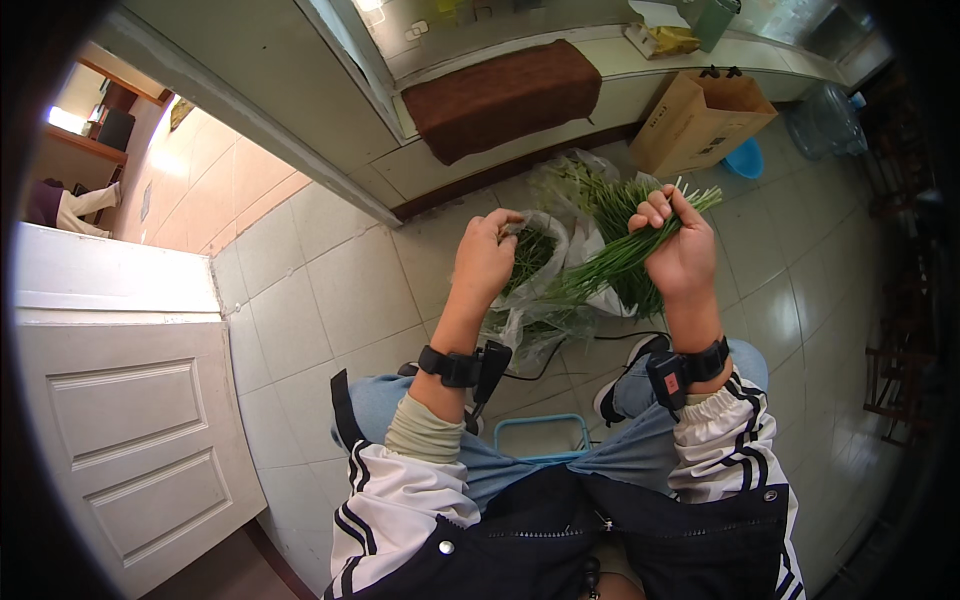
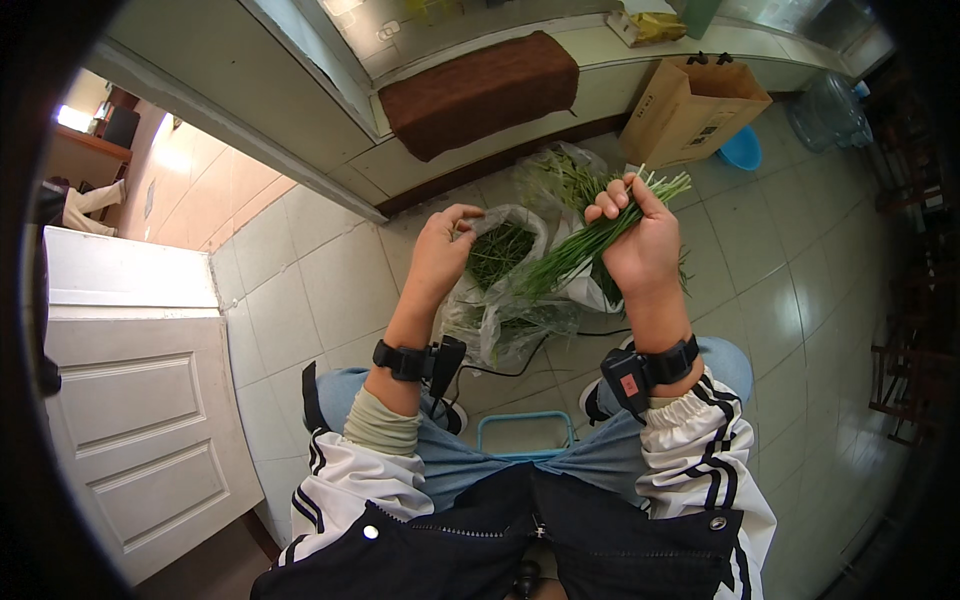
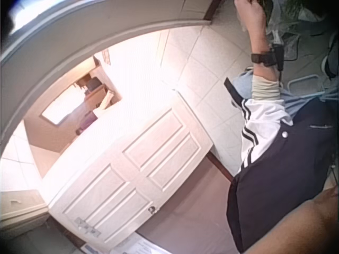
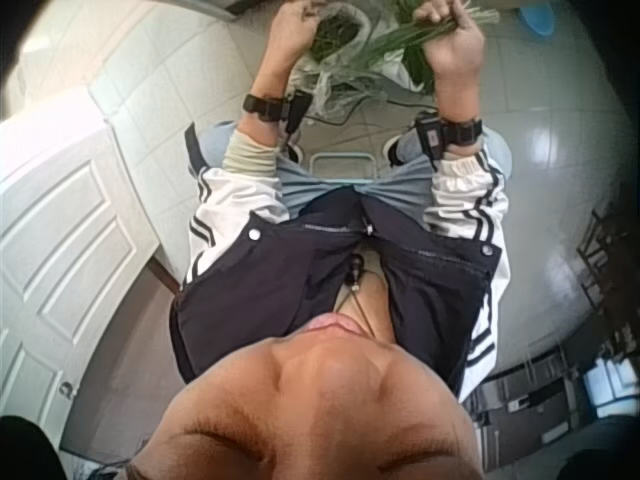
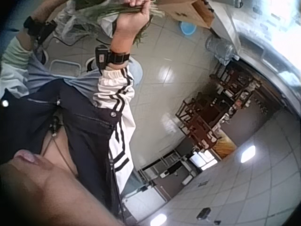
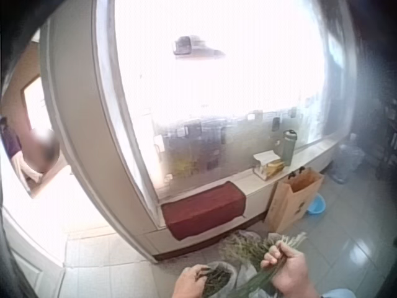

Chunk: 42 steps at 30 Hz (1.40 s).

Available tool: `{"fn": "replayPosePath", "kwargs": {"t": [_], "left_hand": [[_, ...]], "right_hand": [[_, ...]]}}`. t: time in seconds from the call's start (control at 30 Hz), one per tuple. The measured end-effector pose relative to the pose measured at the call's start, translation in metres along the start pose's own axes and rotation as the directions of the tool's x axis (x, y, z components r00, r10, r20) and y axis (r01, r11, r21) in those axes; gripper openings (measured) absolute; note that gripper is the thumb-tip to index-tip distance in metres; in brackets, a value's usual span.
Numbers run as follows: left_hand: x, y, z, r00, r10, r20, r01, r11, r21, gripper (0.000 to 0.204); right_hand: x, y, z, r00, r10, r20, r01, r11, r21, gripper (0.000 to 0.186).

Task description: The person sits on a low stool and sorts green leafy vegetables by hand, separating them into bunches and placing them into a plastic bag. The person repeatedly picks up small bunches, aligns them, and places them into the bag.

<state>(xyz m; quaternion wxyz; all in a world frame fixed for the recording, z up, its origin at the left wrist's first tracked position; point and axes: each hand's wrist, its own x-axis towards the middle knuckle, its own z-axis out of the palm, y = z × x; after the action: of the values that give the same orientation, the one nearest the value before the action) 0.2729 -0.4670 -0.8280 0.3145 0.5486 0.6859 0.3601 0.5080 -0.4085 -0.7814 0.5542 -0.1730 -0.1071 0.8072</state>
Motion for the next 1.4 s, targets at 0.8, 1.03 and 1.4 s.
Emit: {"fn": "replayPosePath", "kwargs": {"t": [0.8, 1.03, 1.4], "left_hand": [[-0.004, 0.041, 0.014, 0.816, -0.066, 0.575, 0.561, 0.331, -0.759, 0.069], [-0.009, 0.046, 0.008, 0.903, -0.248, 0.351, 0.43, 0.545, -0.72, 0.047], [-0.013, 0.044, 0.004, 0.988, -0.081, 0.134, 0.142, 0.821, -0.554, 0.012]], "right_hand": [[-0.006, 0.077, 0.003, 0.989, 0.146, 0.004, -0.069, 0.487, -0.871, 0.025], [-0.004, 0.063, 0.002, 0.962, 0.171, -0.211, -0.272, 0.57, -0.775, 0.012], [-0.006, 0.062, 0.005, 0.966, 0.156, -0.207, -0.259, 0.554, -0.792, 0.012]]}}
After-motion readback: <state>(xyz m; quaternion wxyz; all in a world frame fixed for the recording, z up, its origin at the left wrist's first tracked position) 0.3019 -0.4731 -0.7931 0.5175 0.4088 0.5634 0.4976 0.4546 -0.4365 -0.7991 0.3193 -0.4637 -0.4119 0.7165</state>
